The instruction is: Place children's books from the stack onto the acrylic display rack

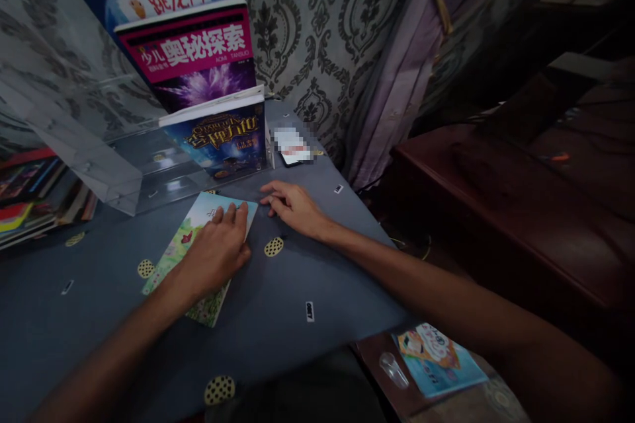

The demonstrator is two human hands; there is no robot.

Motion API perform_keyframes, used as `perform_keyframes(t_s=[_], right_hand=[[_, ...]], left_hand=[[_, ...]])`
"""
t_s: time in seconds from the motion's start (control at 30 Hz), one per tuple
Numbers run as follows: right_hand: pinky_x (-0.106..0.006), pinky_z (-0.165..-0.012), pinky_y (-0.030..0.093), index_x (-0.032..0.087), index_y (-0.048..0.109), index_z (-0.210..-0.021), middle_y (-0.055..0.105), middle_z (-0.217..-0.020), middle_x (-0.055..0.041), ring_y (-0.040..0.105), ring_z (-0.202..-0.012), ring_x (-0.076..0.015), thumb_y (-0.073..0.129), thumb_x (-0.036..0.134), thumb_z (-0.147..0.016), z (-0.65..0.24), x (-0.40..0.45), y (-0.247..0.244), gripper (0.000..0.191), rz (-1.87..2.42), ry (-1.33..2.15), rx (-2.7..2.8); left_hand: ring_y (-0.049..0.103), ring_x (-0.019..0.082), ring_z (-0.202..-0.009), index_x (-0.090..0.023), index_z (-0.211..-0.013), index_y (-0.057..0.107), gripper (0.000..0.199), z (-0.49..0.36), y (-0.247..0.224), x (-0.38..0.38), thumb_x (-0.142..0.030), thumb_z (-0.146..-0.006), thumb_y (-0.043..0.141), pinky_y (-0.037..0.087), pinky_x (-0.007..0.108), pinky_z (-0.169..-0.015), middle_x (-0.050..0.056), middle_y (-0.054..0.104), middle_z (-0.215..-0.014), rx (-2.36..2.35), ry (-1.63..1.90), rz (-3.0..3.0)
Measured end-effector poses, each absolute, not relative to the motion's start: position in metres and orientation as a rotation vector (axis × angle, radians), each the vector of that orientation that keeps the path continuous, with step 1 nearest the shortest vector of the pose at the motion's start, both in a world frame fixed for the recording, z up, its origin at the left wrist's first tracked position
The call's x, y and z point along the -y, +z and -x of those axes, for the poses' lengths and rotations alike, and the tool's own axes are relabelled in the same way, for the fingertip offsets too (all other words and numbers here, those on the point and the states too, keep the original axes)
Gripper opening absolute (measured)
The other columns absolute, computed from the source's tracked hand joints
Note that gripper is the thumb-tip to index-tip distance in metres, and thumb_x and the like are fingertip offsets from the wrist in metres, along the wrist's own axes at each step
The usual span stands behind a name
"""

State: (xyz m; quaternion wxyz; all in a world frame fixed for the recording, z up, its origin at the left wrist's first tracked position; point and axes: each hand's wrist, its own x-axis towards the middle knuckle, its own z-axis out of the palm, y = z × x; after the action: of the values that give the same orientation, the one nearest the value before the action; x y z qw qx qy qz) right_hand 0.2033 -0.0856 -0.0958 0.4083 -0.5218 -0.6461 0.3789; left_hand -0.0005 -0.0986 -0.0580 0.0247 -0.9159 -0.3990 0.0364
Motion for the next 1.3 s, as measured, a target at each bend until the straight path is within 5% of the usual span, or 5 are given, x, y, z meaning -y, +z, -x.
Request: perform_keyframes(t_s=[0.23,0.73,1.07,1.3], right_hand=[[-0.023,-0.061,0.055,0.018,0.062,-0.116,0.077,-0.097,-0.0069,0.069,-0.063,-0.0107,0.048,0.008,-0.09,-0.204,0.091,-0.094,0.031,1.244,1.141,1.525],[-0.018,-0.052,0.052,0.02,0.052,-0.127,0.074,-0.1,-0.0048,0.068,-0.057,-0.0078,0.056,0.012,-0.092,-0.199,0.089,-0.09,0.036,1.1,1.545,1.256],[-0.021,-0.054,0.055,0.02,0.053,-0.126,0.075,-0.1,-0.0052,0.069,-0.059,-0.0096,0.056,0.01,-0.091,-0.199,0.09,-0.088,0.037,1.124,1.57,1.209],[-0.018,-0.053,0.054,0.021,0.054,-0.12,0.074,-0.095,-0.0031,0.071,-0.062,-0.0098,0.054,0.007,-0.09,-0.199,0.09,-0.09,0.033,1.114,1.55,1.194]], left_hand=[[0.071,0.03,-0.093,-0.011,-0.15,0.035,0.064,0.003,-0.04,0.096,-0.022,-0.088,0.047,0.053,0.039,-0.077,0.016,0.072,-0.108,1.335,0.11,2.861],[0.069,0.026,-0.084,-0.012,-0.142,0.053,0.056,0.001,-0.012,0.09,-0.027,-0.089,0.046,0.05,0.037,-0.078,0.01,0.073,-0.091,1.506,0.278,3.006],[0.068,0.029,-0.107,-0.017,-0.13,0.061,0.04,0.006,-0.023,0.094,-0.028,-0.096,0.043,0.055,0.04,-0.085,0.013,0.071,-0.122,1.345,0.168,2.934],[0.061,0.029,-0.109,-0.025,-0.151,0.045,0.05,-0.006,-0.027,0.096,-0.02,-0.102,0.039,0.056,0.035,-0.073,0.012,0.065,-0.127,1.279,0.34,2.686]])
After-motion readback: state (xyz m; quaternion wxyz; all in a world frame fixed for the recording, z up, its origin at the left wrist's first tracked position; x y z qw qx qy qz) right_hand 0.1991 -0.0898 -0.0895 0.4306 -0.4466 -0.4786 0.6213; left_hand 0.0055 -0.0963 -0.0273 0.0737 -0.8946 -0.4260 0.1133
